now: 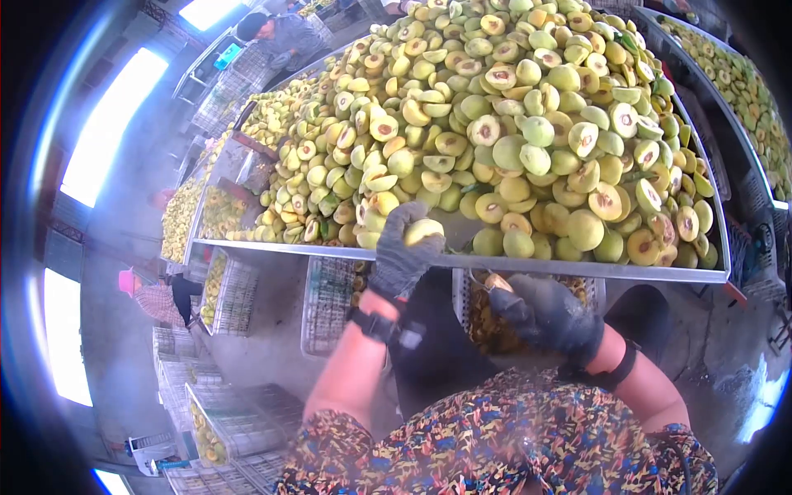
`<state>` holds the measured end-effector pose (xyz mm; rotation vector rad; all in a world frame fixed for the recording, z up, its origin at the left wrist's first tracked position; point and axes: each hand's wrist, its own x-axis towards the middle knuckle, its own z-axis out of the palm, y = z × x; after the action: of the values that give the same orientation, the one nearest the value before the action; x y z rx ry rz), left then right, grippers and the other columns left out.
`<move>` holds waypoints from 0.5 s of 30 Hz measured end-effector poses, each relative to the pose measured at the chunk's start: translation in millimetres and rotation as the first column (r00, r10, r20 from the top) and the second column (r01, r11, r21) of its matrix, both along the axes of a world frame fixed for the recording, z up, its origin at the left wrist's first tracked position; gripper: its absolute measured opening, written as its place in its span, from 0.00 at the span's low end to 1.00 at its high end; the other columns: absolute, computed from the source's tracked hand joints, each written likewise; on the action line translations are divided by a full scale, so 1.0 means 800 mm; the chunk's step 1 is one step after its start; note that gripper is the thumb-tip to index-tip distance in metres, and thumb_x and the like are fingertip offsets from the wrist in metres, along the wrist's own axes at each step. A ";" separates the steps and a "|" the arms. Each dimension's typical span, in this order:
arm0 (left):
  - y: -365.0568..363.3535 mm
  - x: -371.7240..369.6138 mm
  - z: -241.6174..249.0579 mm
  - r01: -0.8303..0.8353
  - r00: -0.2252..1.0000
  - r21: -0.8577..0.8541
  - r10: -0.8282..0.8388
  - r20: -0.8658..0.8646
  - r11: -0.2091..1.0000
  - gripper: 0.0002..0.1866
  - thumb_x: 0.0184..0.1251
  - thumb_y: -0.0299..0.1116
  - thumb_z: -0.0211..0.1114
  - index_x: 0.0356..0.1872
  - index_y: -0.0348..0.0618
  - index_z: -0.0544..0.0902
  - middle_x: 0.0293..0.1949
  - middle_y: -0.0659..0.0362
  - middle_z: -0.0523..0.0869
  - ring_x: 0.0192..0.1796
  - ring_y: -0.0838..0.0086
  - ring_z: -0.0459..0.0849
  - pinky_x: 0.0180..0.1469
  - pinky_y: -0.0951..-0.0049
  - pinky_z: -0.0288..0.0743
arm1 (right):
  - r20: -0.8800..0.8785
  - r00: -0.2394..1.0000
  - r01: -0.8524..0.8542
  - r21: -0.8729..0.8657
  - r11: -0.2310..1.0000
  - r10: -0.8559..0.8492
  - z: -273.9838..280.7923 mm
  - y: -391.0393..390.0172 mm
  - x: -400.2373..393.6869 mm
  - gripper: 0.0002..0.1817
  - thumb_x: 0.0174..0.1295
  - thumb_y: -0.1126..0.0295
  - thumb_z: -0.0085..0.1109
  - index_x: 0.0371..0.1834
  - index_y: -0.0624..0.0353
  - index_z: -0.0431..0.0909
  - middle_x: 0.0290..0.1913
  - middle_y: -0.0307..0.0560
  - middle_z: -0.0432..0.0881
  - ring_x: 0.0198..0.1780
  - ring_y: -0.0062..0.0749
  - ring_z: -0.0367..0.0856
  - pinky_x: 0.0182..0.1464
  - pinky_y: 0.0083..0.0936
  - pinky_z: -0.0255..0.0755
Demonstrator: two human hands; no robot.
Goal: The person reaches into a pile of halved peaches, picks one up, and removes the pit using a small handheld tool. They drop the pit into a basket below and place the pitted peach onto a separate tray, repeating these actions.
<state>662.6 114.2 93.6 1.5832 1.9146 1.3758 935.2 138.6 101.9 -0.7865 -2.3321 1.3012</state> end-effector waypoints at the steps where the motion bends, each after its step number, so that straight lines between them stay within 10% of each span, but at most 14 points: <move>1: -0.021 0.020 0.005 0.030 0.748 0.110 -0.096 0.657 0.993 0.25 0.58 0.32 0.73 0.57 0.42 0.77 0.52 0.52 0.82 0.52 0.67 0.83 0.52 0.67 0.82 | -0.155 0.988 -0.020 -0.021 1.000 0.017 0.029 -0.007 -0.004 0.19 0.74 0.58 0.49 0.54 0.62 0.78 0.40 0.61 0.84 0.40 0.53 0.84 0.43 0.42 0.76; 2: -0.044 0.027 0.010 0.135 0.259 0.131 -0.163 0.952 0.982 0.25 0.62 0.29 0.69 0.61 0.42 0.75 0.53 0.50 0.81 0.53 0.60 0.82 0.54 0.59 0.83 | -0.304 0.952 -0.047 -0.033 0.998 0.035 0.047 -0.012 -0.008 0.18 0.74 0.59 0.49 0.54 0.62 0.77 0.40 0.61 0.84 0.40 0.55 0.84 0.43 0.43 0.76; 4: -0.058 0.072 0.025 -0.021 -0.088 0.140 -0.141 0.986 0.990 0.24 0.69 0.32 0.65 0.64 0.42 0.72 0.54 0.49 0.80 0.56 0.55 0.81 0.54 0.50 0.82 | -0.254 0.965 -0.055 0.040 0.998 0.064 0.052 -0.019 -0.017 0.19 0.74 0.58 0.50 0.54 0.62 0.77 0.39 0.61 0.84 0.39 0.57 0.83 0.42 0.43 0.76; 11: -0.081 0.111 0.041 -0.019 -0.209 0.296 -0.294 0.933 0.955 0.22 0.75 0.41 0.59 0.64 0.44 0.71 0.58 0.48 0.79 0.61 0.51 0.78 0.53 0.48 0.81 | -0.080 0.993 0.090 0.060 0.994 -0.085 0.068 -0.051 -0.030 0.21 0.73 0.55 0.51 0.50 0.65 0.76 0.31 0.63 0.83 0.35 0.59 0.84 0.37 0.45 0.75; 14: -0.087 0.108 0.042 0.044 -0.013 0.286 -0.285 0.958 0.957 0.23 0.79 0.48 0.50 0.65 0.45 0.72 0.60 0.47 0.78 0.60 0.54 0.79 0.60 0.55 0.77 | -0.037 0.997 0.067 0.048 0.997 -0.065 0.058 -0.057 -0.034 0.23 0.73 0.53 0.51 0.49 0.67 0.77 0.31 0.64 0.82 0.34 0.60 0.83 0.35 0.43 0.76; 15: -0.086 0.106 0.045 0.035 0.298 0.186 -0.188 0.936 0.982 0.23 0.79 0.48 0.51 0.62 0.43 0.74 0.56 0.49 0.82 0.55 0.57 0.82 0.57 0.59 0.79 | -0.036 0.997 0.066 0.050 0.997 -0.064 0.052 -0.057 -0.034 0.23 0.73 0.53 0.51 0.49 0.67 0.77 0.31 0.64 0.82 0.34 0.60 0.83 0.35 0.43 0.76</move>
<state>747.7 45.1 129.3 0.5216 0.9082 1.7861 908.2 92.6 143.5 -0.8101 -2.2838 1.2142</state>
